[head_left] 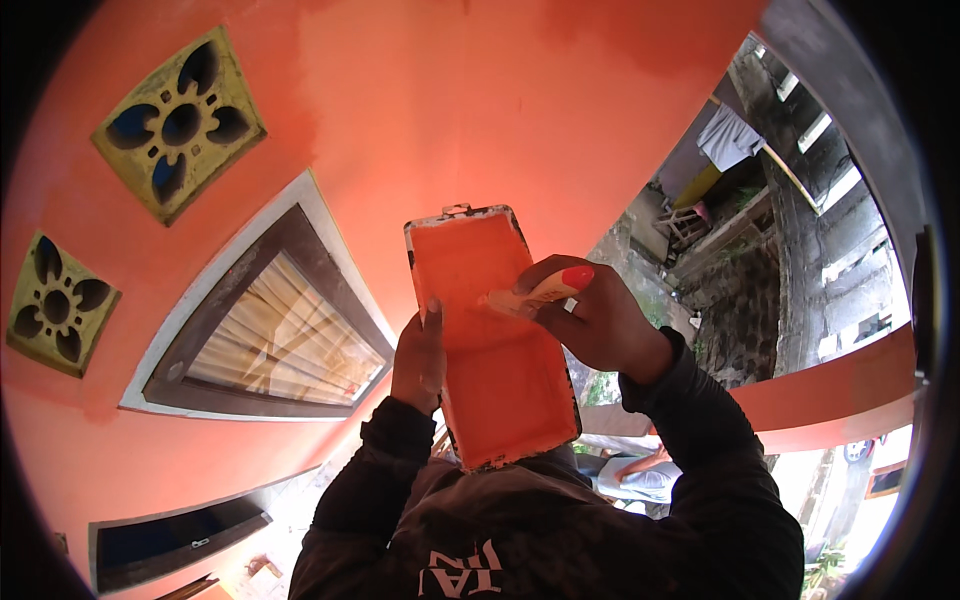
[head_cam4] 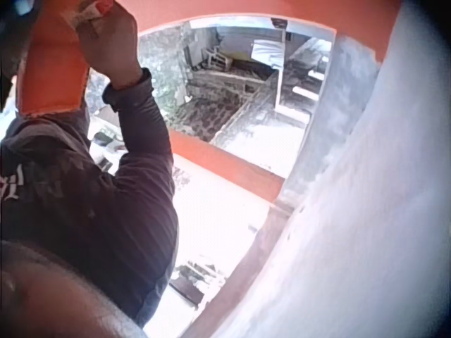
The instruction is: The person paints a ceiling with orange paint using a brush and a paint tray. They repeatedly dip the brush into the tray and apply paint to the ceiling surface, covering previously unpainted areas.
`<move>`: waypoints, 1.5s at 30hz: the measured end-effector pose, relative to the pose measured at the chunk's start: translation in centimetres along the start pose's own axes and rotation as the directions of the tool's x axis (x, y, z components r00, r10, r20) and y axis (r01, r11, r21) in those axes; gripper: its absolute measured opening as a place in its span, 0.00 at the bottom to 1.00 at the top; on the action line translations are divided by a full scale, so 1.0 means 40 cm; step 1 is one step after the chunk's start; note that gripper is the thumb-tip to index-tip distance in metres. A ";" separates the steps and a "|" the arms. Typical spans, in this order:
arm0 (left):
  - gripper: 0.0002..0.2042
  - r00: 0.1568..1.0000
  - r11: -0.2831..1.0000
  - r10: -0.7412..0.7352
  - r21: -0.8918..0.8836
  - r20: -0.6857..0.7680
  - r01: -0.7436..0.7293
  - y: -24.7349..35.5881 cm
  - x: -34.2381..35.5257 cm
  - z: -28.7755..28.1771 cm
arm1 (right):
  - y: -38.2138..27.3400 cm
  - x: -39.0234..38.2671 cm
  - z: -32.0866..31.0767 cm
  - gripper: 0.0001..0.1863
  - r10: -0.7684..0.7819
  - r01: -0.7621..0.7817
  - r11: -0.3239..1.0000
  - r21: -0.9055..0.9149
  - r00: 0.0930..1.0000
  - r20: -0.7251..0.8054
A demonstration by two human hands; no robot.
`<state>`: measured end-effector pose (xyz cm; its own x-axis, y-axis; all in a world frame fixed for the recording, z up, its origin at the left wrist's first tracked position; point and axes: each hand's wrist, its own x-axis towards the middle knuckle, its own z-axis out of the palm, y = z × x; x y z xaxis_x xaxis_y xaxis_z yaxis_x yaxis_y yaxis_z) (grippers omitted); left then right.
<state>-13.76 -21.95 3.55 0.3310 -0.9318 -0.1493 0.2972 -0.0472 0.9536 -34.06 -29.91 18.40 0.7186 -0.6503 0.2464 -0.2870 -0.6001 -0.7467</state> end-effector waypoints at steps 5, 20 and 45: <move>0.33 0.994 0.994 -0.104 0.031 0.029 0.104 0.057 -0.025 0.012 | 0.035 0.029 0.017 0.15 -0.432 0.419 0.801 -0.428 0.899 0.072; 0.34 1.000 0.995 -0.017 0.098 0.016 0.016 -0.050 -0.029 -0.037 | 0.101 0.050 0.033 0.10 0.285 -0.271 0.939 0.213 0.958 -0.036; 0.31 0.999 0.976 -0.013 0.217 -0.032 0.019 -0.063 -0.037 -0.037 | 0.041 0.072 0.085 0.12 0.265 -0.265 0.964 0.009 0.964 -0.020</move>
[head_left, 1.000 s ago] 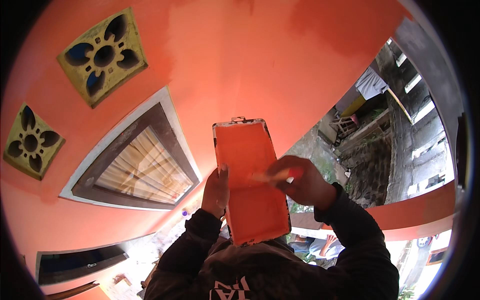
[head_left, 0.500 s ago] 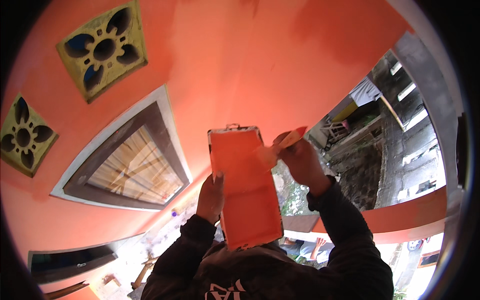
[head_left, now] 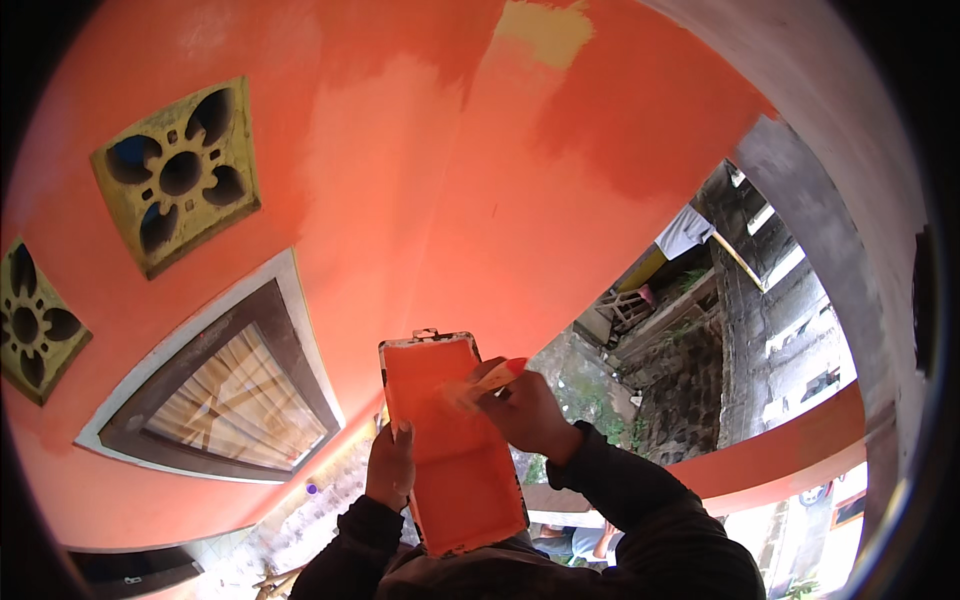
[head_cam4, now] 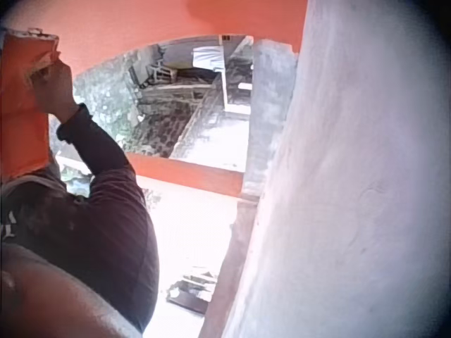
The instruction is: The person paints a ceiling with orange paint using a brush and a paint tray. They repeatedly dip the brush into the tray and apply paint to the ceiling surface, covering previously unpainted areas.
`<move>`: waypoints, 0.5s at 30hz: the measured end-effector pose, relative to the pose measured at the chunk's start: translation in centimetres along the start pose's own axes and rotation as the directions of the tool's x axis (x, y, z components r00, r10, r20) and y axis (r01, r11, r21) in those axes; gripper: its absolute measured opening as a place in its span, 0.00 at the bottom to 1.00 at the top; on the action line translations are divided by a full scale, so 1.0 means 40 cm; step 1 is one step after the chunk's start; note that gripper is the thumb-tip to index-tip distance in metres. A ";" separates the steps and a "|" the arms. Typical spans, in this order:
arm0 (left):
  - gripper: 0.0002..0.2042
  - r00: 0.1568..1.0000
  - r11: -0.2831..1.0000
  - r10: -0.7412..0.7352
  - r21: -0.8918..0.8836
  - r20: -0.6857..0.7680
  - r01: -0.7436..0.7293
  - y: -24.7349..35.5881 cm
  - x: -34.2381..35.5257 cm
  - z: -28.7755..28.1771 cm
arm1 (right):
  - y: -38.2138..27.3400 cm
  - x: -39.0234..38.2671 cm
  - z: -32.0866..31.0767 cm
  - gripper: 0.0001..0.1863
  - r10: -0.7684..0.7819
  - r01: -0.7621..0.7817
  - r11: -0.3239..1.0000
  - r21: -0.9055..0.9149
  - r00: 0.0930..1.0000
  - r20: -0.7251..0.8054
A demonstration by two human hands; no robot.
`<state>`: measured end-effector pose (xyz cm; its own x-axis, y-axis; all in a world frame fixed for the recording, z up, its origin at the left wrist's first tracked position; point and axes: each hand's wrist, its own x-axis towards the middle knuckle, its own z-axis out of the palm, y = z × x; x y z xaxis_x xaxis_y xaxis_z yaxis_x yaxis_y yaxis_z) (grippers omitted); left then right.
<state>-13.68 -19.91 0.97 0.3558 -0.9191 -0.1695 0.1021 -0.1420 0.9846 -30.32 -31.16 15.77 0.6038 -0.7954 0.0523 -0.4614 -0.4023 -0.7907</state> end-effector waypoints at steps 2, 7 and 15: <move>0.32 1.000 1.000 0.006 -0.017 -0.015 -0.006 0.000 -0.004 -0.004 | 0.032 -0.002 -0.014 0.13 -0.031 0.031 0.996 0.084 0.999 -0.008; 0.32 1.000 0.992 -0.008 -0.128 -0.004 0.007 0.010 0.014 0.005 | 0.101 -0.013 -0.018 0.12 0.054 -0.060 0.886 0.460 0.998 0.027; 0.32 0.997 0.997 0.007 -0.074 -0.081 -0.013 0.012 0.097 0.019 | 0.064 0.063 -0.087 0.08 0.329 -0.195 0.541 0.818 0.944 0.007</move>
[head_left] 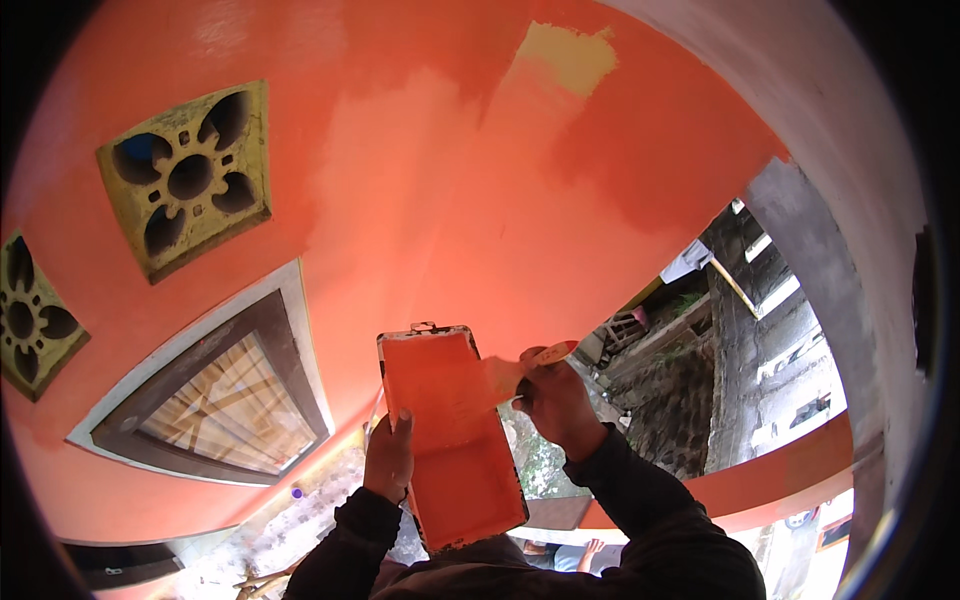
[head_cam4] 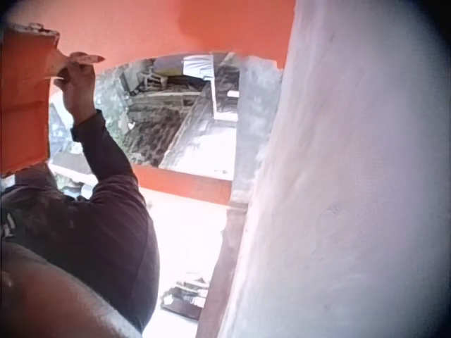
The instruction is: The person paints a ceiling with orange paint using a brush and a paint tray. They repeatedly dip the brush into the tray and apply paint to the ceiling surface, covering previously unpainted areas.
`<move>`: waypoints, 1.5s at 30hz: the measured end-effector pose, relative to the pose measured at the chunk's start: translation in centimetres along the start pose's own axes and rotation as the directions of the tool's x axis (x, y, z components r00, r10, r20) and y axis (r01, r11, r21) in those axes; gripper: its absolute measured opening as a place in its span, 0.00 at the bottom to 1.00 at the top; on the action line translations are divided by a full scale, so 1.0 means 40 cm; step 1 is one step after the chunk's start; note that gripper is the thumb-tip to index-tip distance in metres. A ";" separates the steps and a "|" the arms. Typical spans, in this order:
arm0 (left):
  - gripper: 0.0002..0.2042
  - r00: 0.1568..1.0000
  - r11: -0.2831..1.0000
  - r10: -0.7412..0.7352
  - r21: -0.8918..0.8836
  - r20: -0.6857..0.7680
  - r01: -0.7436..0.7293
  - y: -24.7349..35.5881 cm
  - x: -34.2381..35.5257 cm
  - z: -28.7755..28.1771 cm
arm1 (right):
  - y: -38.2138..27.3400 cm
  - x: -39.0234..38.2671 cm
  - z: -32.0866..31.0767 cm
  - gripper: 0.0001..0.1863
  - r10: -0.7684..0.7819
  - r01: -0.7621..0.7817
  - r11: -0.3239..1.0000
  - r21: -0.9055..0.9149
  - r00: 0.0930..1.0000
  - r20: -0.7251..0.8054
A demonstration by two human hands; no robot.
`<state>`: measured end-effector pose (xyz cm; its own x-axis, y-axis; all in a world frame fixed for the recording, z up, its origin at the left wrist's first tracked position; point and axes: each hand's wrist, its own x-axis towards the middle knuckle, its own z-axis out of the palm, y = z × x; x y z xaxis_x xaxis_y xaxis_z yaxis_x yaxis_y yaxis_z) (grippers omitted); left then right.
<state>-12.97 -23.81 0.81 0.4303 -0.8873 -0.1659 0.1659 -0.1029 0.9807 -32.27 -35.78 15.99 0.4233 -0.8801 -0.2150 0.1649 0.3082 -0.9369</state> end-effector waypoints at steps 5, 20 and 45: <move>0.29 0.999 0.998 -0.035 -0.056 -0.028 0.033 0.030 0.020 0.033 | -0.144 0.154 -0.008 0.03 -0.449 0.448 0.894 0.018 0.894 0.007; 0.28 0.979 0.966 -0.206 -0.157 0.009 0.205 -0.029 -0.023 0.087 | -0.835 0.542 0.342 0.09 -0.379 -0.311 -0.893 -0.327 0.122 0.918; 0.31 0.990 0.987 -0.103 -0.132 -0.097 0.090 -0.037 -0.062 0.039 | -0.623 0.680 0.164 0.08 -0.215 0.224 -0.912 -0.344 0.451 0.866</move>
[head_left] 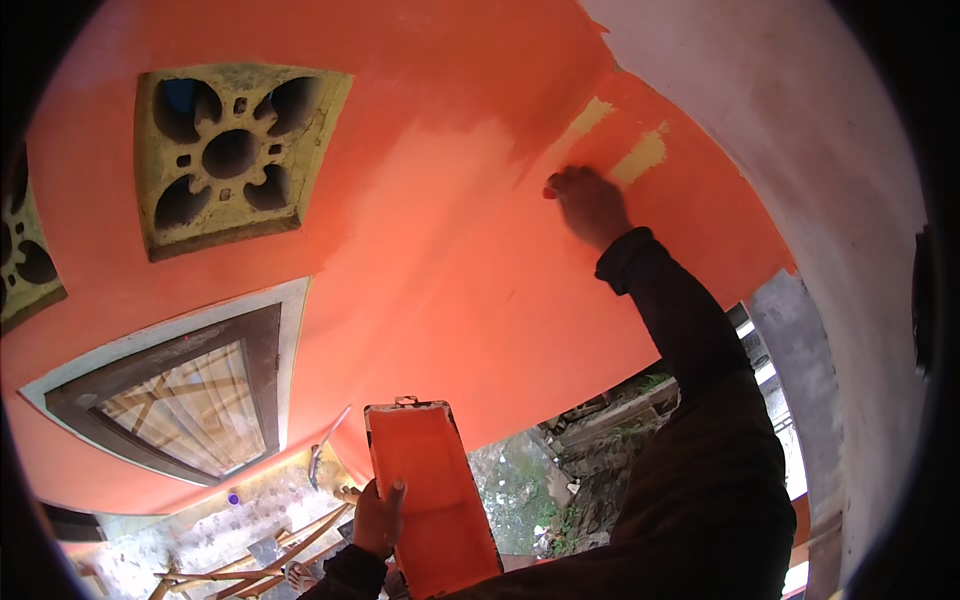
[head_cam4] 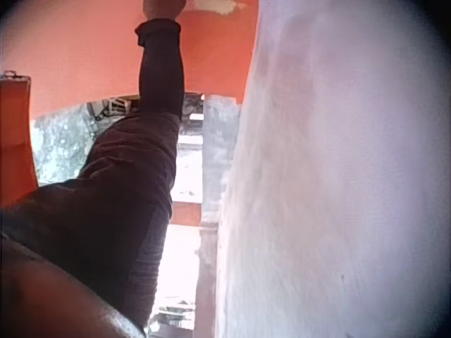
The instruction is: The person paints a ceiling with orange paint using a brush and a paint tray. They repeatedly dip the brush into the tray and apply paint to the ceiling surface, covering previously unpainted areas.
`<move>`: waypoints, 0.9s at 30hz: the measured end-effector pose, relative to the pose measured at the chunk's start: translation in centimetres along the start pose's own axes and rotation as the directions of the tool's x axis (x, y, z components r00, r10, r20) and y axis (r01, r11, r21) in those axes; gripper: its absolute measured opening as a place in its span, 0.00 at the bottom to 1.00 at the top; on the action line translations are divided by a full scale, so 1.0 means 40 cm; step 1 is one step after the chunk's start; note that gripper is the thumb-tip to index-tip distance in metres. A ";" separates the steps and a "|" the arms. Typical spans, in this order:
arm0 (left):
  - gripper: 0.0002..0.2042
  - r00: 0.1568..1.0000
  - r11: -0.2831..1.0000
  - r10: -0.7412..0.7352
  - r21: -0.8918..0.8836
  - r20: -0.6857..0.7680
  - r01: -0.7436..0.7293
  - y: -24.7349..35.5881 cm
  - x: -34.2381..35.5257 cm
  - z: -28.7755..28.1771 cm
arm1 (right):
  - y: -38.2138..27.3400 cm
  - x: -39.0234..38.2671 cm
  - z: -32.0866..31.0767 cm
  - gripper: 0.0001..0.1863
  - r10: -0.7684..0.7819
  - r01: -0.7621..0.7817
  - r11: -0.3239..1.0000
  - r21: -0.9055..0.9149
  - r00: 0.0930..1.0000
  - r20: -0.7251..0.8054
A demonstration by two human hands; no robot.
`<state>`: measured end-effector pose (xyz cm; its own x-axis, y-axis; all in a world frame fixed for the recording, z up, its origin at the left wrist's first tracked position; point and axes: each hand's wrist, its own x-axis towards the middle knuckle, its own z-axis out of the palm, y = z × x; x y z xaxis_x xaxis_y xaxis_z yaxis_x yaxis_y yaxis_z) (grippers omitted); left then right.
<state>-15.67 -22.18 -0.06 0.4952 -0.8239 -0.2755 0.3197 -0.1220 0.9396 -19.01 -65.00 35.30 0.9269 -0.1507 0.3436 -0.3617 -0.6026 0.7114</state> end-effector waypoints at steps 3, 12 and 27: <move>0.32 1.000 1.000 -0.019 0.016 -0.001 0.019 -0.006 0.001 -0.020 | -0.048 0.064 -0.027 0.13 0.326 -0.322 0.901 0.290 0.945 0.036; 0.32 0.997 0.996 -0.080 0.047 0.009 0.080 -0.027 -0.013 -0.020 | 0.134 0.194 -0.257 0.09 0.015 -0.198 0.896 -0.397 0.908 -0.418; 0.32 0.998 0.997 -0.056 -0.058 -0.017 0.055 -0.026 0.001 -0.005 | 0.088 0.084 -0.145 0.10 0.030 -0.068 0.951 -0.301 0.991 -0.127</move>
<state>-15.81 -21.97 -1.08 0.4899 -0.8063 -0.3315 0.3930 -0.1351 0.9095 -17.76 -63.06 42.50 0.8954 -0.0681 0.4401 -0.4368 -0.3268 0.8381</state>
